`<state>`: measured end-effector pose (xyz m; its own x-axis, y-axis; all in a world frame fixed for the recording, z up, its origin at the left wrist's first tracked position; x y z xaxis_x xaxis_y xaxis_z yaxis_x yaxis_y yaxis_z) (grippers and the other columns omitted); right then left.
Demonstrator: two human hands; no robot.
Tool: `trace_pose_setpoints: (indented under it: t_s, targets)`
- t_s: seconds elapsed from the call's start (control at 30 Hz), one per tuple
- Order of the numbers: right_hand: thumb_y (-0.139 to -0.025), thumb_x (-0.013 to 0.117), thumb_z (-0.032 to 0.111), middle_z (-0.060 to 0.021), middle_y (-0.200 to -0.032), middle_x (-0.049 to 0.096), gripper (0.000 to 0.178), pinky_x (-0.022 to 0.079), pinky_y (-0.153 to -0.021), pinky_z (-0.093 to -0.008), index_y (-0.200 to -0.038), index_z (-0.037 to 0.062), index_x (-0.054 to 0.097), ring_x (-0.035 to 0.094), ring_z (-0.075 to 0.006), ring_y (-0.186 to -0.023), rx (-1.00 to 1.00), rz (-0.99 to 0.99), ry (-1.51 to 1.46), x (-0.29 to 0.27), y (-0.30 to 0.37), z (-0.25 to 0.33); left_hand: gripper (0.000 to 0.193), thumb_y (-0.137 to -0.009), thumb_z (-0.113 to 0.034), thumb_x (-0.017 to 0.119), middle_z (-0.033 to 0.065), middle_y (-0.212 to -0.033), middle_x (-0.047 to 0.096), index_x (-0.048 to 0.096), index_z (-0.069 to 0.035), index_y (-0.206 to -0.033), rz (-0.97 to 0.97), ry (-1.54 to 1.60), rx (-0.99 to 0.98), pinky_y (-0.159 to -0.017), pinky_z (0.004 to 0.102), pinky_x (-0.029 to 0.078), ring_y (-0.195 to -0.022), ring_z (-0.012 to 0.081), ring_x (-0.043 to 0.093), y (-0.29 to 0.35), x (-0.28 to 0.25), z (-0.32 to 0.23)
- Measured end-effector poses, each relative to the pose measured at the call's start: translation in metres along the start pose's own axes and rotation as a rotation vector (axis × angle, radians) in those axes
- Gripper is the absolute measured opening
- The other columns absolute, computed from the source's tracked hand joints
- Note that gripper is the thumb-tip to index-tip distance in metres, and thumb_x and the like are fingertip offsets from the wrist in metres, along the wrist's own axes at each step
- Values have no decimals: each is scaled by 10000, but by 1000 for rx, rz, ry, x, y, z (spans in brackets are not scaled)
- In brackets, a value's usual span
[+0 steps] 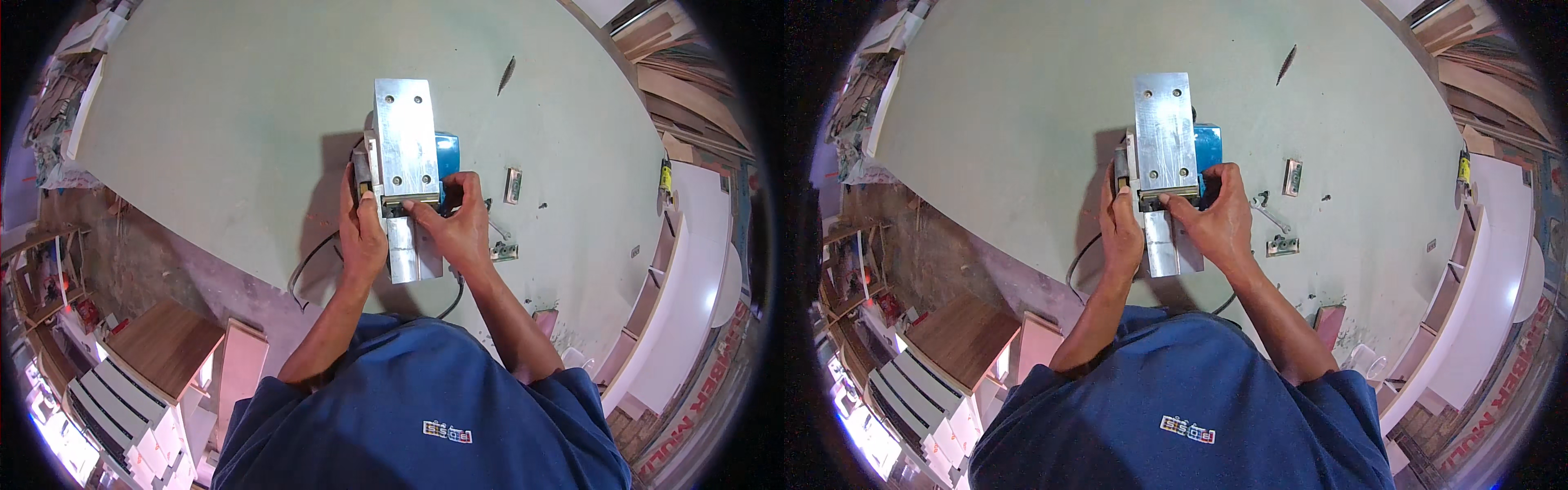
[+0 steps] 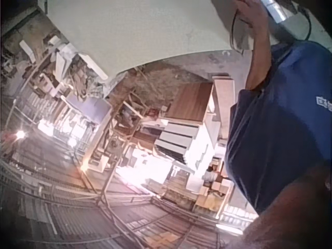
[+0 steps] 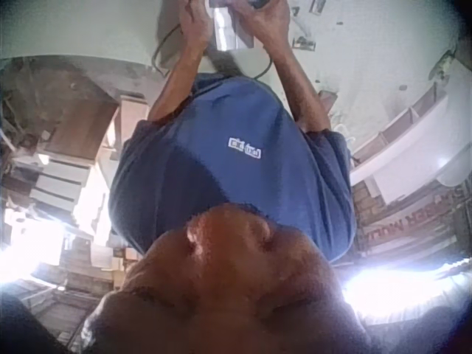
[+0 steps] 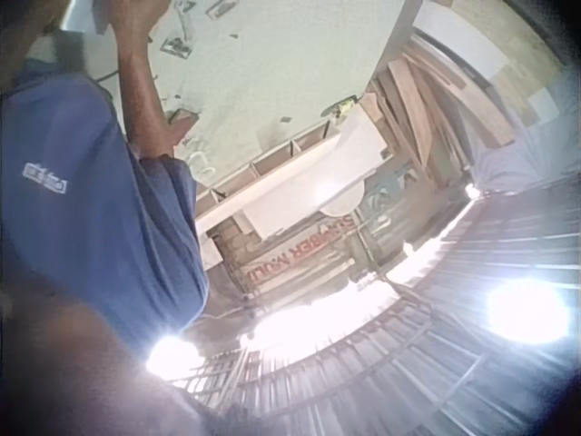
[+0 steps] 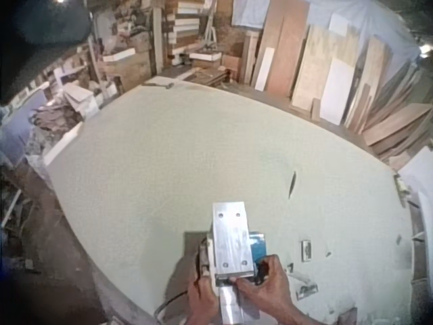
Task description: The person assembles components of a wood planer by hand and using a wrench.
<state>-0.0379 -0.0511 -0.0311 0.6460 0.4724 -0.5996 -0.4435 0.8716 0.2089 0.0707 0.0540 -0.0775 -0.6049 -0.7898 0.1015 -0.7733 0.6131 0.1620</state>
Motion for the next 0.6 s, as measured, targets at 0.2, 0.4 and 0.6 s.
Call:
trace_pose_setpoints:
  t_s: [0.2, 0.4, 0.6]
  targets:
    - [-731, 891, 363, -132, -949, 660, 616, 541, -783, -380, -1103, 1, 560, 668, -246, -847, -10, -8, -1, -2, 1, 1, 588, -1046, -205, 378, 258, -1503, 460, 287, 76, -1555, 8, -64, -5, -1147, 376, 366, -1361, 300, 500, 1, -2, 3]
    - [-736, 897, 377, -131, -915, 687, 586, 554, -740, -381, -1067, 6, 587, 691, -250, -807, 35, 45, 56, -10, -2, 9, 592, -1047, -212, 373, 261, -1505, 456, 286, 86, -1551, 17, -36, 7, -1155, 382, 358, -1375, 303, 487, 1, -1, 4]
    - [-752, 889, 405, -141, -919, 692, 569, 556, -714, -381, -1057, 23, 598, 702, -265, -801, -144, 16, 207, -13, -7, 8, 538, -1025, -205, 367, 239, -1425, 539, 428, 78, -1479, -35, -84, 0, -1124, 392, 381, -1308, 303, 529, -1, 0, 3]
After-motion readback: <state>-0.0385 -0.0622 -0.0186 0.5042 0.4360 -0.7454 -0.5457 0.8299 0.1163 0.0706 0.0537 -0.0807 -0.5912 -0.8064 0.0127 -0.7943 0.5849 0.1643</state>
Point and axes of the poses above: each hand's wrist, its own y-axis away from the middle knuckle, its own x-axis out of the palm, z = x × y, the point moved 1 cm from there along -y, towards the middle knuckle
